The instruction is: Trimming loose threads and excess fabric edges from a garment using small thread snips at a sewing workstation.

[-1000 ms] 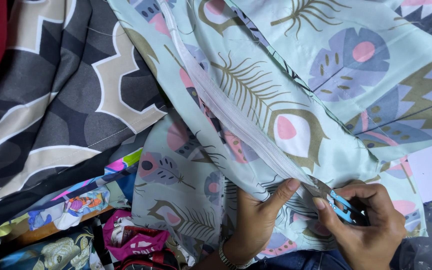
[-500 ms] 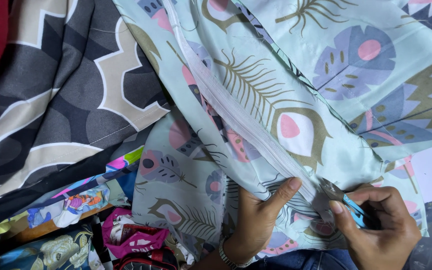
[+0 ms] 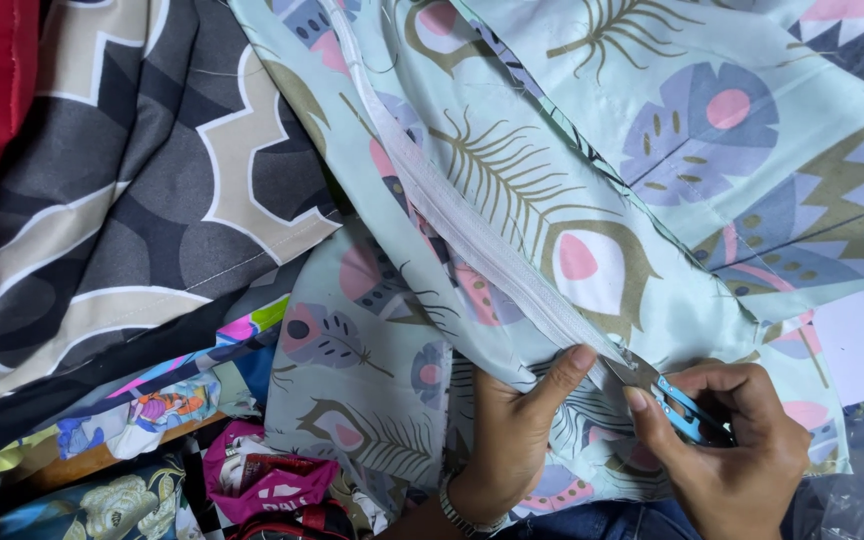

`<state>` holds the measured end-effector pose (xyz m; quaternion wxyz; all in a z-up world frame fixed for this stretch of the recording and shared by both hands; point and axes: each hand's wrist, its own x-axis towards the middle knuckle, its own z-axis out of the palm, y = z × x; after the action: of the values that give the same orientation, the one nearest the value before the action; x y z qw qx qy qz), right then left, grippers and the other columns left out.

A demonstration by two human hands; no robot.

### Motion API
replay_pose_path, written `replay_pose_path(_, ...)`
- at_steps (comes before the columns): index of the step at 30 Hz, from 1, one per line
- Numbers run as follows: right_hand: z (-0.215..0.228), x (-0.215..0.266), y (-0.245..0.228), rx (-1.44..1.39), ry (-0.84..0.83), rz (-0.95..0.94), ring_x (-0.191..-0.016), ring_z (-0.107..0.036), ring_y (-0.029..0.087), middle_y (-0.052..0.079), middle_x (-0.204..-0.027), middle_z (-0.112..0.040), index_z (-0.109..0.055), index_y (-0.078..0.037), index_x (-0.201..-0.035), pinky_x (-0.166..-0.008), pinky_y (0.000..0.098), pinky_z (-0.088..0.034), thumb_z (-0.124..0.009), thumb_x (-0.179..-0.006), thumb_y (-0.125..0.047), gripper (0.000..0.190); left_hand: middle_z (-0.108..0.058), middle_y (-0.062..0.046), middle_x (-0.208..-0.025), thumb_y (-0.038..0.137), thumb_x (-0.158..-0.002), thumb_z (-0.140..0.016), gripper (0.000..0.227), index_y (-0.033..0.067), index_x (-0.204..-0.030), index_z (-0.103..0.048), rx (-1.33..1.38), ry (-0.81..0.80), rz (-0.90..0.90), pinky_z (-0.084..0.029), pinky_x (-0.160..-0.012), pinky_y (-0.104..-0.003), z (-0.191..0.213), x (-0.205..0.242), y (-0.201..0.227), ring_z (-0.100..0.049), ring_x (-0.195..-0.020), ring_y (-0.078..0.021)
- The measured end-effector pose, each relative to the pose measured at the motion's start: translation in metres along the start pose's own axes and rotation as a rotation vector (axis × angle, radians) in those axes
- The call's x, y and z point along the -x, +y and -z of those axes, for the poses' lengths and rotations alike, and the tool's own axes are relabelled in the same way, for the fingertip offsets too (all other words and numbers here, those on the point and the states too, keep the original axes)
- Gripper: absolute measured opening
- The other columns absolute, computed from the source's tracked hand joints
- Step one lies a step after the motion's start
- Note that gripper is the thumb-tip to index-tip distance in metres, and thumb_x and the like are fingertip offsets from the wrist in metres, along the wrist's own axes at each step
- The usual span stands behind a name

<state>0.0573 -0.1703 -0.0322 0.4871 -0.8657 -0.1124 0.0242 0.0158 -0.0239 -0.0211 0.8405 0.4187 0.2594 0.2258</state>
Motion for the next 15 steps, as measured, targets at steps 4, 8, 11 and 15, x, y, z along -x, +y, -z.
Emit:
replay_pose_path(4, -0.004, 0.0002, 0.008, 0.002, 0.019, 0.012, -0.072, -0.06, 0.01, 0.01, -0.091, -0.069, -0.062, 0.001, -0.098, -0.07, 0.0218, -0.052, -0.088, -0.081, -0.011, 0.034, -0.069, -0.011, -0.129, 0.009, -0.091, -0.075, 0.049, 0.0008, -0.137, -0.058, 0.015, 0.0, 0.004, -0.05, -0.114, -0.037, 0.0005, 0.0003, -0.004, -0.064, -0.124, -0.0216)
replay_pose_path(8, -0.0067, 0.0008, 0.0107, 0.003, 0.033, 0.006, -0.071, -0.06, 0.01, 0.009, -0.09, -0.069, -0.062, 0.0, -0.098, -0.069, 0.0216, -0.052, -0.089, -0.081, -0.013, 0.035, -0.069, -0.011, -0.129, 0.01, -0.091, -0.075, 0.05, 0.0007, -0.136, -0.059, 0.003, 0.012, 0.01, -0.05, -0.113, -0.036, -0.0001, -0.0001, -0.0043, -0.065, -0.123, -0.0217)
replay_pose_path(11, -0.0083, 0.0018, 0.0121, -0.036, 0.037, -0.014, -0.074, -0.06, 0.01, 0.011, -0.091, -0.069, -0.061, 0.001, -0.099, -0.07, 0.0216, -0.052, -0.088, -0.081, -0.012, 0.035, -0.07, -0.011, -0.127, 0.01, -0.091, -0.075, 0.047, 0.0002, -0.134, -0.06, 0.019, 0.013, 0.026, -0.05, -0.112, -0.036, 0.0003, -0.0004, -0.0057, -0.065, -0.121, -0.0216)
replay_pose_path(15, -0.0075, 0.0018, 0.0075, -0.113, 0.027, -0.014, -0.073, -0.058, 0.011, 0.011, -0.087, -0.067, -0.06, 0.002, -0.094, -0.07, 0.0223, -0.048, -0.083, -0.086, -0.006, 0.026, -0.068, -0.01, -0.13, 0.009, -0.092, -0.075, 0.05, 0.0007, -0.138, -0.057, 0.02, -0.005, 0.01, -0.048, -0.115, -0.036, 0.0008, -0.0007, -0.0054, -0.063, -0.125, -0.0207)
